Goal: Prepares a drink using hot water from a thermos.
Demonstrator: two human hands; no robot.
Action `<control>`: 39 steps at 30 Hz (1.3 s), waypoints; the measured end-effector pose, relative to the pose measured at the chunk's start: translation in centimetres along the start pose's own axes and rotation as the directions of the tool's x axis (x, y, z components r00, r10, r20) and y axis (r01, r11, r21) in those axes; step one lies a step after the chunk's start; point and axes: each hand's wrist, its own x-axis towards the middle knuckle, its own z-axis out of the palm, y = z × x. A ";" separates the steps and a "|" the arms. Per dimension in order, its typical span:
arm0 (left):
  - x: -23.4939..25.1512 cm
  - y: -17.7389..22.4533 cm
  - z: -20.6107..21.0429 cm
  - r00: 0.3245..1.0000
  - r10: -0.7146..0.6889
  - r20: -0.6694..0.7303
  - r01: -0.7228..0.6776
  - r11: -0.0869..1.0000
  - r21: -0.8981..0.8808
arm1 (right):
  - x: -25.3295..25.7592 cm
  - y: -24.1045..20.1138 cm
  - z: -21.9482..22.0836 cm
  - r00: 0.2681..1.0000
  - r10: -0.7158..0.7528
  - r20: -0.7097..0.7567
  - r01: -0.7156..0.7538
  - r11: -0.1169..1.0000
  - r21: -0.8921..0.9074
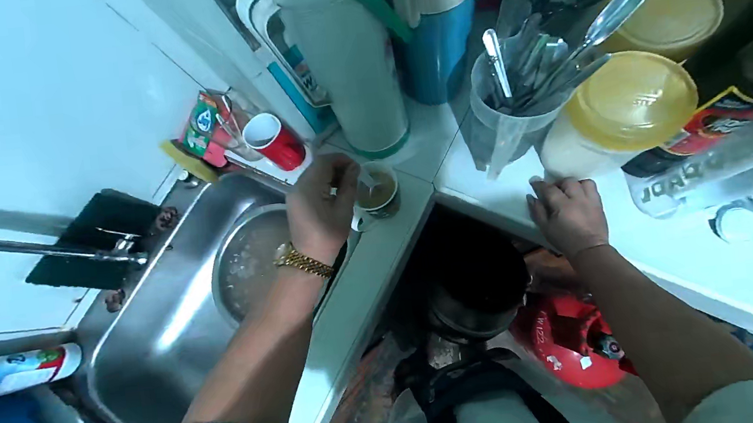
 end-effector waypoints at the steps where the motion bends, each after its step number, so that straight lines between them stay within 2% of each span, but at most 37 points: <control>1: -0.1 -0.3 0.7 0.998 -0.052 0.044 0.050 0.998 0.037 | 0.1 0.0 0.0 1.000 -0.008 -0.006 0.008 1.000 0.003; 4: -0.2 -0.4 1.8 0.957 -0.230 0.178 0.202 0.966 0.162 | 0.2 0.2 0.1 0.998 -0.038 -0.048 0.040 0.999 0.024; 7: 0.0 0.7 2.0 0.914 -0.323 0.245 0.264 0.933 0.244 | 0.1 0.4 0.4 0.994 -0.056 -0.089 0.060 0.997 0.043; 12: 0.0 1.5 3.0 0.944 -0.244 0.224 0.195 0.956 0.221 | 0.3 0.3 0.1 0.999 -0.018 -0.036 0.019 0.998 0.054; 16: 0.1 1.0 3.6 0.972 -0.172 0.161 0.103 0.926 0.363 | 0.3 0.3 0.2 0.999 -0.014 -0.032 0.016 0.999 0.049; 18: -0.3 0.9 3.4 0.976 -0.127 0.176 0.043 0.908 0.416 | 0.3 0.3 0.2 0.999 -0.011 -0.034 0.013 0.999 0.043; 22: -0.4 2.2 2.8 0.944 -0.223 0.242 0.126 0.924 0.362 | 0.3 0.2 0.1 1.000 -0.006 -0.024 0.007 0.999 0.041; 24: 0.0 2.0 3.2 0.945 -0.244 0.218 0.164 0.930 0.330 | 0.3 0.1 0.1 1.000 0.001 -0.011 0.000 0.999 0.036; 27: 0.4 1.0 3.3 0.959 -0.222 0.175 0.145 0.917 0.370 | 0.3 0.2 0.2 1.000 0.004 -0.018 -0.004 1.000 0.030; 29: 0.2 0.9 2.6 0.950 -0.236 0.207 0.138 0.905 0.402 | 0.2 0.1 0.1 1.000 0.003 -0.030 -0.002 0.999 0.032; 32: 0.0 1.6 1.9 0.920 -0.287 0.267 0.186 0.919 0.349 | 0.2 0.1 0.1 1.000 0.004 -0.026 -0.003 0.999 0.036; 37: 0.3 -0.1 3.2 0.969 -0.187 0.165 0.128 0.941 0.313 | 0.3 -0.1 0.0 1.000 0.031 0.004 -0.031 0.999 0.034; 39: 0.5 -0.1 2.8 0.963 -0.194 0.187 0.119 0.929 0.349 | 0.3 0.1 0.2 1.000 0.023 -0.004 -0.022 0.999 0.033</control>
